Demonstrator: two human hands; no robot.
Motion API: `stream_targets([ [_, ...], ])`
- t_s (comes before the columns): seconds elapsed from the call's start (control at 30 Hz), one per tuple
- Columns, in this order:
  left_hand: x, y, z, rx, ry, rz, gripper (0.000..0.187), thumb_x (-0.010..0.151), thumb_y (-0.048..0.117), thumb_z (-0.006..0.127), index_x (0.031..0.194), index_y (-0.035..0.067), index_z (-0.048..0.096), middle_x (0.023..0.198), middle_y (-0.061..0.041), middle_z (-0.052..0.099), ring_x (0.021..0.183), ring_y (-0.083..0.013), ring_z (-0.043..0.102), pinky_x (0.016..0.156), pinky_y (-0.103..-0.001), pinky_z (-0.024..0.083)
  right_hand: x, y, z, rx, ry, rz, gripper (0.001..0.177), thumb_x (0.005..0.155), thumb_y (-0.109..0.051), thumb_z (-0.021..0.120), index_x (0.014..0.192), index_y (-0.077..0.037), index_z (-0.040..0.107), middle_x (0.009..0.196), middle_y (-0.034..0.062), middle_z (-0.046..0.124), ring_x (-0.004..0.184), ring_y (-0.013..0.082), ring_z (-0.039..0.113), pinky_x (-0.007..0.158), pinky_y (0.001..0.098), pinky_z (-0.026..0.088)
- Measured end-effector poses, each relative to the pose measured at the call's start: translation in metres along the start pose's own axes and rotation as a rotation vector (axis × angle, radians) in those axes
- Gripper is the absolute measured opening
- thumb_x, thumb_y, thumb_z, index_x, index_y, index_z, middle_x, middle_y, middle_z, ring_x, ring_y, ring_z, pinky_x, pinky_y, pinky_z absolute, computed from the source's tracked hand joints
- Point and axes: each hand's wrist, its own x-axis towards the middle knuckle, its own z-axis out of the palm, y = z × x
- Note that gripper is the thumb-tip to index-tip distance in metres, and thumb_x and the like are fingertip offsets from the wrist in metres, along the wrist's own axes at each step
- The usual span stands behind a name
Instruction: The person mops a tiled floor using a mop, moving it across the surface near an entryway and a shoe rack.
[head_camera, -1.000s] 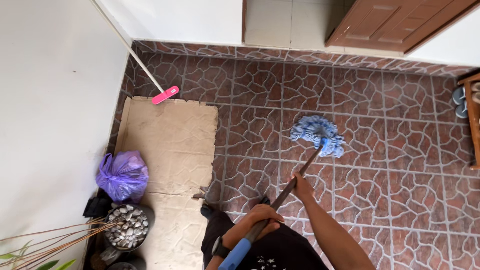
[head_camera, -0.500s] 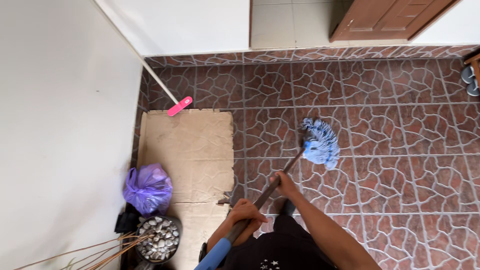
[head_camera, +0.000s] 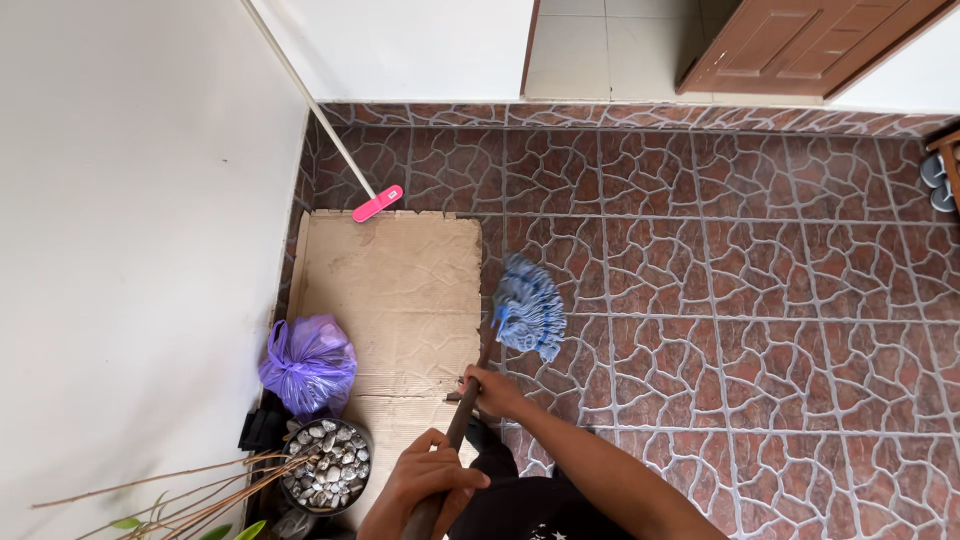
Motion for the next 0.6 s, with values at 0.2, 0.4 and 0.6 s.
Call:
stream_targets([
  [0.2, -0.012, -0.006, 0.018, 0.039, 0.035, 0.096, 0.014, 0.085, 0.004, 0.081, 0.096, 0.010, 0.075, 0.066, 0.002, 0.066, 0.059, -0.0137, 0.062, 0.078, -0.035, 0.049, -0.019, -0.007, -0.011, -0.048, -0.052, -0.062, 0.029, 0.094, -0.040, 0.072, 0.097, -0.014, 0.060, 0.084, 0.0113, 0.072, 0.084, 0.0364, 0.071, 0.070, 0.0455, 0.051],
  [0.4, -0.010, -0.003, 0.051, 0.023, -0.022, 0.215, 0.022, 0.079, 0.006, 0.085, 0.098, 0.013, 0.077, 0.076, 0.000, 0.074, 0.065, -0.0154, 0.066, 0.079, -0.034, 0.049, -0.056, 0.034, -0.037, -0.084, -0.002, -0.112, 0.026, 0.093, -0.038, 0.073, 0.098, -0.016, 0.060, 0.087, 0.0111, 0.072, 0.085, 0.0352, 0.070, 0.070, 0.0457, 0.051],
  [0.6, 0.002, 0.001, 0.137, -0.059, 0.004, 0.159, 0.022, 0.077, 0.003, 0.086, 0.094, 0.014, 0.077, 0.071, 0.001, 0.069, 0.066, -0.0170, 0.067, 0.076, -0.034, 0.048, -0.101, 0.126, -0.083, -0.159, 0.025, -0.048, 0.020, 0.094, -0.037, 0.070, 0.100, -0.019, 0.063, 0.090, 0.0087, 0.074, 0.090, 0.0330, 0.072, 0.072, 0.0452, 0.051],
])
